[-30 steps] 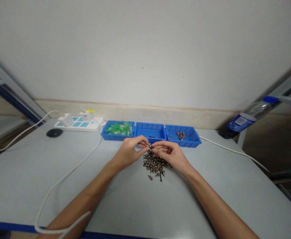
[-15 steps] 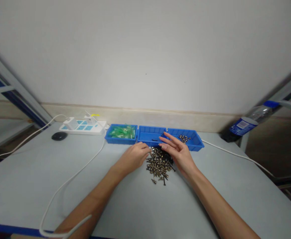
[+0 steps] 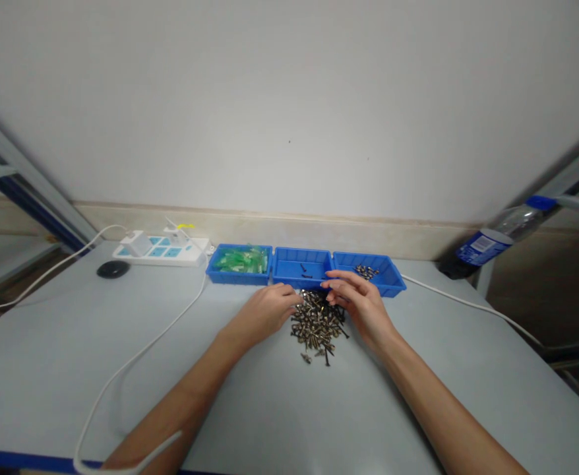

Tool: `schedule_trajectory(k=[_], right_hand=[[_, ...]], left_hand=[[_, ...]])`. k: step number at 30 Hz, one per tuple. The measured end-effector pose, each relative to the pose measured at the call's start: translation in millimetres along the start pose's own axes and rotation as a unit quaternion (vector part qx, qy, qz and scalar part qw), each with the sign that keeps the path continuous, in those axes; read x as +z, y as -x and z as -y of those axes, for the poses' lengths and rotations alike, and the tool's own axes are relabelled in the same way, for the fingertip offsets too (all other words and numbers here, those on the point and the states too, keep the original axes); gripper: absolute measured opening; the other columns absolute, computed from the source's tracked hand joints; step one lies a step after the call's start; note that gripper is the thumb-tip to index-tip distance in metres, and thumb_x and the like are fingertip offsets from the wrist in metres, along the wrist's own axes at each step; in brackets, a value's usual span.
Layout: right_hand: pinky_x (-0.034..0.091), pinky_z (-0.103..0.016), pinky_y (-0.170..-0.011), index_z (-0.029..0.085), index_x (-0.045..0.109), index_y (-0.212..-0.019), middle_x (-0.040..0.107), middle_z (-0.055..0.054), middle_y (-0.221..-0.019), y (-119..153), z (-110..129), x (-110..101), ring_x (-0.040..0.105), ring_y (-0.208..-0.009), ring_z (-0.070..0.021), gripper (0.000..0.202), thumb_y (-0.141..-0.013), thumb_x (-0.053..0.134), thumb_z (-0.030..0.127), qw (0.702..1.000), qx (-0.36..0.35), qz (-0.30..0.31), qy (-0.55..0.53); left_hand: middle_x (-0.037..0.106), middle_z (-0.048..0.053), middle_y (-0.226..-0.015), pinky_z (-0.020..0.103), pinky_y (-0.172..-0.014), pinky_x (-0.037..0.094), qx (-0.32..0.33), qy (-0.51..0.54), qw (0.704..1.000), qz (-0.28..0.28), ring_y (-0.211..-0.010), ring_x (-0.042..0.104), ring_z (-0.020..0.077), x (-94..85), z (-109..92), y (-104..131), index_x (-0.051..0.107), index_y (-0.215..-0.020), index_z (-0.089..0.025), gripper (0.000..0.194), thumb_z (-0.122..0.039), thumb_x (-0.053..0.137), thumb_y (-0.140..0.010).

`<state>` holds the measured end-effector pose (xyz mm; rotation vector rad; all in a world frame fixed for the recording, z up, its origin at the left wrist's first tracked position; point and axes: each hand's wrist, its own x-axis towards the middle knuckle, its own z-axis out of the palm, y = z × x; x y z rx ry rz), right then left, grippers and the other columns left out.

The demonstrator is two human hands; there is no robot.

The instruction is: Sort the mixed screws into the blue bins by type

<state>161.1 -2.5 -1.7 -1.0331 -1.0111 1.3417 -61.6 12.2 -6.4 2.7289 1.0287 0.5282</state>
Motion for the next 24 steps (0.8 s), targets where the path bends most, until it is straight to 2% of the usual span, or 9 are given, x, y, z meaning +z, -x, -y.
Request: schedule_trajectory(k=[4, 12, 16, 21, 24], right_hand=[[0.050, -0.027, -0.065, 0.019, 0.075, -0.099, 0.077, -0.006, -0.089, 0, 2, 0, 0.062, -0.065, -0.0129, 0.029, -0.072, 0.081, 0.030, 1.000, -0.005, 0.000, -0.003], [0.049, -0.029, -0.063, 0.019, 0.077, -0.092, 0.076, -0.006, -0.082, -1, 1, -1, 0.063, -0.062, -0.0137, 0.026, -0.070, 0.081, 0.032, 1.000, -0.015, 0.009, 0.018], [0.050, -0.029, -0.063, 0.018, 0.077, -0.091, 0.076, -0.006, -0.081, 0, 0, -2, 0.062, -0.062, -0.0138, 0.024, -0.072, 0.079, 0.033, 0.999, -0.016, 0.022, 0.031], [0.051, -0.030, -0.064, 0.019, 0.077, -0.091, 0.076, -0.006, -0.081, 0, 0, -3, 0.063, -0.062, -0.0145, 0.024, -0.073, 0.079, 0.034, 0.999, -0.022, 0.025, 0.039], [0.052, -0.031, -0.064, 0.019, 0.077, -0.091, 0.076, -0.007, -0.082, 0, 0, -4, 0.063, -0.063, -0.0150, 0.025, -0.072, 0.079, 0.034, 0.999, -0.024, 0.022, 0.042]], left_hand=[[0.069, 0.007, -0.093, 0.033, -0.079, 0.052, -0.012, -0.010, 1.000, 0.011, -0.090, 0.065, 0.0218, -1.1, 2, 1, 0.069, -0.093, -0.016, 0.011, -0.009, 0.060, -0.092], [0.068, 0.006, -0.084, 0.031, -0.074, 0.051, -0.021, 0.002, 0.999, -0.045, -0.081, 0.065, 0.0197, 11.1, 22, 5, 0.065, -0.094, -0.016, 0.014, -0.012, 0.052, -0.096], [0.071, 0.008, -0.091, 0.032, -0.077, 0.052, -0.014, 0.007, 0.998, -0.055, -0.085, 0.067, 0.0205, 11.6, 24, 5, 0.068, -0.101, -0.016, 0.016, -0.014, 0.053, -0.095], [0.074, 0.009, -0.092, 0.035, -0.082, 0.054, -0.019, 0.021, 0.999, -0.030, -0.088, 0.070, 0.0229, 7.7, 23, 4, 0.072, -0.095, -0.015, 0.021, -0.012, 0.052, -0.094], [0.076, 0.011, -0.100, 0.038, -0.087, 0.054, -0.026, 0.033, 0.999, -0.032, -0.093, 0.071, 0.0246, 7.0, 25, 4, 0.073, -0.102, -0.015, 0.022, -0.012, 0.053, -0.093]])
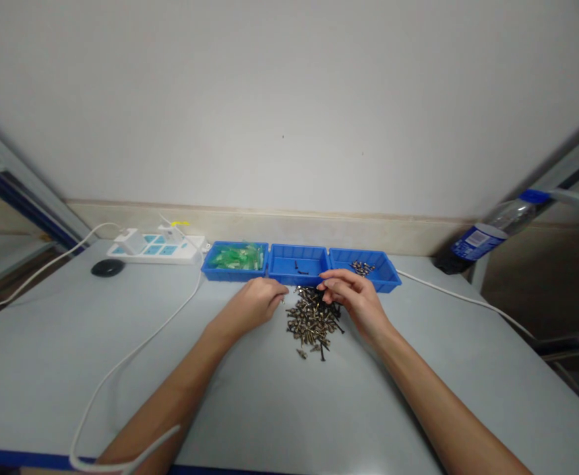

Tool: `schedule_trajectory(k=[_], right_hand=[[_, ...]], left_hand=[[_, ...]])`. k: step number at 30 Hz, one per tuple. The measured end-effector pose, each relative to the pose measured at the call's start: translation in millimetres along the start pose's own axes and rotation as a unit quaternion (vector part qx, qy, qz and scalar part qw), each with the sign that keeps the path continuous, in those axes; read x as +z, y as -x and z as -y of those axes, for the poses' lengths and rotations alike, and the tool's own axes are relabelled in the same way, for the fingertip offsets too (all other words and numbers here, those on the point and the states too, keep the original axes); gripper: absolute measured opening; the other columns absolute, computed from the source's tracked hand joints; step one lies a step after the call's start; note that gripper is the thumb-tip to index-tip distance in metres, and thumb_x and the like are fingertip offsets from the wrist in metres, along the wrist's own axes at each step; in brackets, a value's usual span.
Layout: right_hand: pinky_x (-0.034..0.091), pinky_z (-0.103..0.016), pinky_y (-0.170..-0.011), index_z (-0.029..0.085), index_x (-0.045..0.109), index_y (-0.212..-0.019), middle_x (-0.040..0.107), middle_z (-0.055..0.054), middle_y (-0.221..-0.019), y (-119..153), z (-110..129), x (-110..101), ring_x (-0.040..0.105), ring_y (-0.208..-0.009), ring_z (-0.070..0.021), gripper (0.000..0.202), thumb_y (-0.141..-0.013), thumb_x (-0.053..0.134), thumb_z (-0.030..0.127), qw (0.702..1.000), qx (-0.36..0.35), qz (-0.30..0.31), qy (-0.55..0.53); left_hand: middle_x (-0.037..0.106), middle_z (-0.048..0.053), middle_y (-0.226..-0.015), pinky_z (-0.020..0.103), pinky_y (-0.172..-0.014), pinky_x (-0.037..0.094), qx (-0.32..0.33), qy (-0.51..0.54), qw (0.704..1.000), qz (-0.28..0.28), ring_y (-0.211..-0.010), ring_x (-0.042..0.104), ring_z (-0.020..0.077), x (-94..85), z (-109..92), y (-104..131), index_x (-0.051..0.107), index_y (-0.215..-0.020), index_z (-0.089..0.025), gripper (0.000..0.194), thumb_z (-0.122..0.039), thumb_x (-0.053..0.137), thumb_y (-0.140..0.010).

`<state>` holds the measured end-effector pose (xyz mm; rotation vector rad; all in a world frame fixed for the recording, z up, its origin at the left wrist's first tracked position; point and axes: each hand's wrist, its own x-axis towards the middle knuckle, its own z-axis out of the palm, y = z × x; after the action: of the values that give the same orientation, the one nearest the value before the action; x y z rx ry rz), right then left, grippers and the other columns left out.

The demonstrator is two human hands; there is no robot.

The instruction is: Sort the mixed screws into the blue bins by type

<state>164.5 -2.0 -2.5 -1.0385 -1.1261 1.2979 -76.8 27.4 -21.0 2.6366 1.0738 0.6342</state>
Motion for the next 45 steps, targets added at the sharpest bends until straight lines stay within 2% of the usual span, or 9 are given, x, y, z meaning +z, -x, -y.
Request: schedule_trajectory(k=[2, 5, 9, 24, 31, 36, 40, 45], right_hand=[[0.051, -0.031, -0.064, 0.018, 0.077, -0.092, 0.076, -0.007, -0.082, 0, 0, 0, 0.063, -0.063, -0.0150, 0.025, -0.072, 0.079, 0.034, 1.000, 0.000, 0.001, 0.000], [0.051, -0.030, -0.064, 0.019, 0.077, -0.092, 0.076, -0.006, -0.081, 1, 1, 0, 0.063, -0.063, -0.0145, 0.023, -0.074, 0.079, 0.033, 1.000, -0.002, 0.012, 0.002], [0.050, -0.030, -0.064, 0.020, 0.077, -0.092, 0.076, -0.005, -0.080, 1, 0, -1, 0.063, -0.063, -0.0144, 0.022, -0.075, 0.078, 0.034, 1.000, -0.006, 0.022, 0.008], [0.051, -0.030, -0.063, 0.021, 0.077, -0.091, 0.076, -0.005, -0.079, -1, -2, -2, 0.064, -0.063, -0.0145, 0.020, -0.076, 0.077, 0.034, 0.999, -0.017, 0.039, 0.029], [0.052, -0.032, -0.064, 0.019, 0.075, -0.091, 0.075, -0.005, -0.078, 3, -4, 3, 0.065, -0.064, -0.0156, 0.020, -0.077, 0.073, 0.034, 0.994, -0.029, 0.051, 0.088], [0.052, -0.034, -0.068, 0.020, 0.075, -0.097, 0.073, -0.004, -0.079, 5, -6, 4, 0.065, -0.069, -0.0168, 0.020, -0.081, 0.072, 0.031, 0.976, -0.078, 0.071, 0.193], [0.055, -0.035, -0.073, 0.021, 0.076, -0.097, 0.076, -0.005, -0.084, 5, -4, 5, 0.070, -0.074, -0.0177, 0.024, -0.076, 0.078, 0.033, 0.985, -0.019, 0.124, 0.115], [0.057, -0.035, -0.078, 0.022, 0.079, -0.091, 0.078, -0.005, -0.085, 5, -3, 5, 0.073, -0.074, -0.0172, 0.025, -0.070, 0.086, 0.033, 0.990, 0.028, 0.129, 0.043]], left_hand=[[0.076, 0.011, -0.100, 0.036, -0.086, 0.053, 0.008, 0.008, 1.000, 0.006, -0.093, 0.070, 0.0238, -0.8, 1, 0, 0.073, -0.103, -0.015, 0.022, -0.012, 0.054, -0.092], [0.072, 0.008, -0.089, 0.030, -0.077, 0.051, 0.020, 0.012, 1.000, 0.016, -0.083, 0.067, 0.0201, -2.5, 1, -1, 0.071, -0.092, -0.016, 0.019, -0.011, 0.053, -0.091], [0.065, 0.004, -0.081, 0.027, -0.069, 0.046, 0.005, 0.015, 1.000, 0.013, -0.073, 0.060, 0.0170, -3.7, -1, -1, 0.065, -0.085, -0.016, 0.014, -0.010, 0.054, -0.090], [0.059, 0.007, -0.093, 0.034, -0.081, 0.049, -0.021, -0.011, 0.999, 0.046, -0.087, 0.058, 0.0215, -2.7, -9, 4, 0.055, -0.093, -0.016, 0.004, -0.014, 0.053, -0.095], [0.058, 0.005, -0.094, 0.033, -0.079, 0.048, -0.012, 0.046, 0.999, 0.005, -0.085, 0.057, 0.0195, -1.1, -9, 2, 0.055, -0.097, -0.017, 0.004, -0.020, 0.053, -0.098], [0.060, 0.004, -0.092, 0.030, -0.079, 0.048, -0.007, 0.141, 0.990, -0.029, -0.084, 0.058, 0.0172, -6.4, -24, -5, 0.058, -0.098, -0.017, 0.008, -0.025, 0.057, -0.099], [0.064, 0.003, -0.089, 0.029, -0.076, 0.048, -0.030, 0.182, 0.981, -0.056, -0.081, 0.059, 0.0162, -9.0, -34, -10, 0.061, -0.095, -0.017, 0.012, -0.028, 0.063, -0.096], [0.068, 0.004, -0.090, 0.028, -0.073, 0.049, -0.048, 0.239, 0.968, -0.062, -0.079, 0.061, 0.0154, -6.0, -34, -11, 0.065, -0.094, -0.016, 0.016, -0.032, 0.065, -0.094]])
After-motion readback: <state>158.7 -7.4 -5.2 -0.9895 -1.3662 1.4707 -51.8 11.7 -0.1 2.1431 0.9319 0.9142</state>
